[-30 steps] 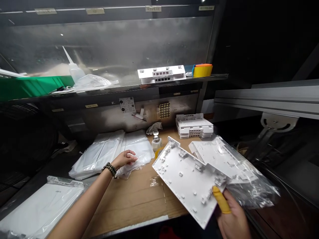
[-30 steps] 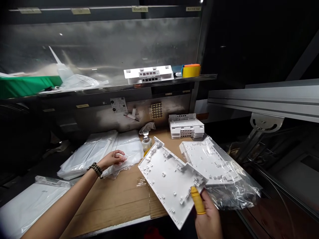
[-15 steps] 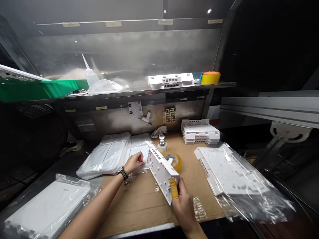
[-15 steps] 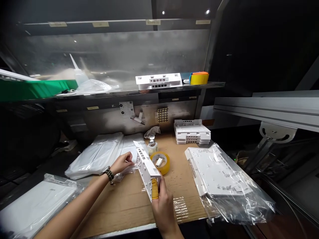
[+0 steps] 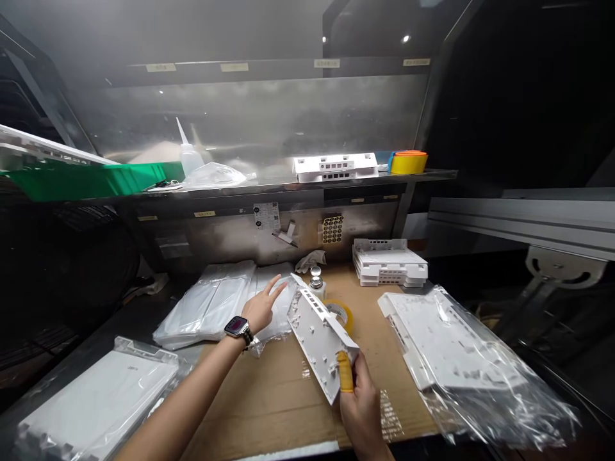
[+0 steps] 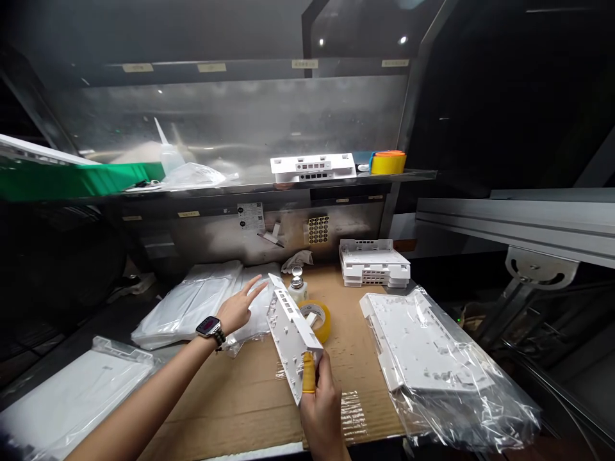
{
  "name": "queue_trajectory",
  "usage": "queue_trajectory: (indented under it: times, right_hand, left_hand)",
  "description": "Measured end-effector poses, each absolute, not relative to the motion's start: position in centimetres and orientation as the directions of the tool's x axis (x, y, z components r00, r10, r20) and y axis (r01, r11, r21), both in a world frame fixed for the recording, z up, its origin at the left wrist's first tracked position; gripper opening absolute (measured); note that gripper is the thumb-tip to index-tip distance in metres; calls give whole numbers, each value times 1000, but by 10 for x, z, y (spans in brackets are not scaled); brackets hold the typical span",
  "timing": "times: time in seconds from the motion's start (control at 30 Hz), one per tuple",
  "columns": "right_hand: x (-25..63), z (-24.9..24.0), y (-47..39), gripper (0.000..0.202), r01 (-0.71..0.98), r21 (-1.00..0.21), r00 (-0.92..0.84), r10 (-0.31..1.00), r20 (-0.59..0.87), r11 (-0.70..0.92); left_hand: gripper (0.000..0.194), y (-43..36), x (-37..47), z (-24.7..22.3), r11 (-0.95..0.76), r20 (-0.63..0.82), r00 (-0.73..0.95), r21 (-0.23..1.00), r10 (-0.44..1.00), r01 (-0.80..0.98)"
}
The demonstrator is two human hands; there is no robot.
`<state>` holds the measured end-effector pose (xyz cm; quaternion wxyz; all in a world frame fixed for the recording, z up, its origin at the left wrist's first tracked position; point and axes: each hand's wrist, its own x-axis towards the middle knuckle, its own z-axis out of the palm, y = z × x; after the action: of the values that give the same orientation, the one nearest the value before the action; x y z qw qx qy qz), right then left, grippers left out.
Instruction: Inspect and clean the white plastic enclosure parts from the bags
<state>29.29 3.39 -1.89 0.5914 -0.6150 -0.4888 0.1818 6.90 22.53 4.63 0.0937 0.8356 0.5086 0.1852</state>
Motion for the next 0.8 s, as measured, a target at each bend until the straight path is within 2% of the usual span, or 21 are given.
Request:
queue_trajectory:
  times: [0.17,0.27,0.33,0.4,0.47,0.57,0.67,0.8]
  right_hand:
    - [280,-31,39,39,305,-924,476,804,357,229]
    - [274,-43,42,44,351,-889,441,785,435,296]
    - [269,-51,43,44,397,-846,411,755,511,357]
    - [264,-56,42,45,438,-810,397,725,564,390]
    - [260,-56,41,48,456,-806,411,715,566,377]
    - [266,-48,40,53,432,-875,505,745,436,219]
    - [290,-37,40,59,267,-963,614,762,207,46]
    - [331,-29,42,74,-48,-997,583,812,16,55]
  left_hand:
    - [47,242,81,54,-547,176,538,488,824,680]
    - [36,248,85,63,-518,266,447,517,854,682]
    - [34,245,87,71,-500,365,353,491,861,713]
    - [42,236,88,79,-499,454,298,428,840,754]
    - [52,221,92,85,-521,508,318,328,800,788]
    - [58,195,103,87,-591,515,442,165,735,790]
    - [75,174,111,80,-634,478,532,70,699,770]
    - [106,153,110,61,-636,412,562,59,717,769]
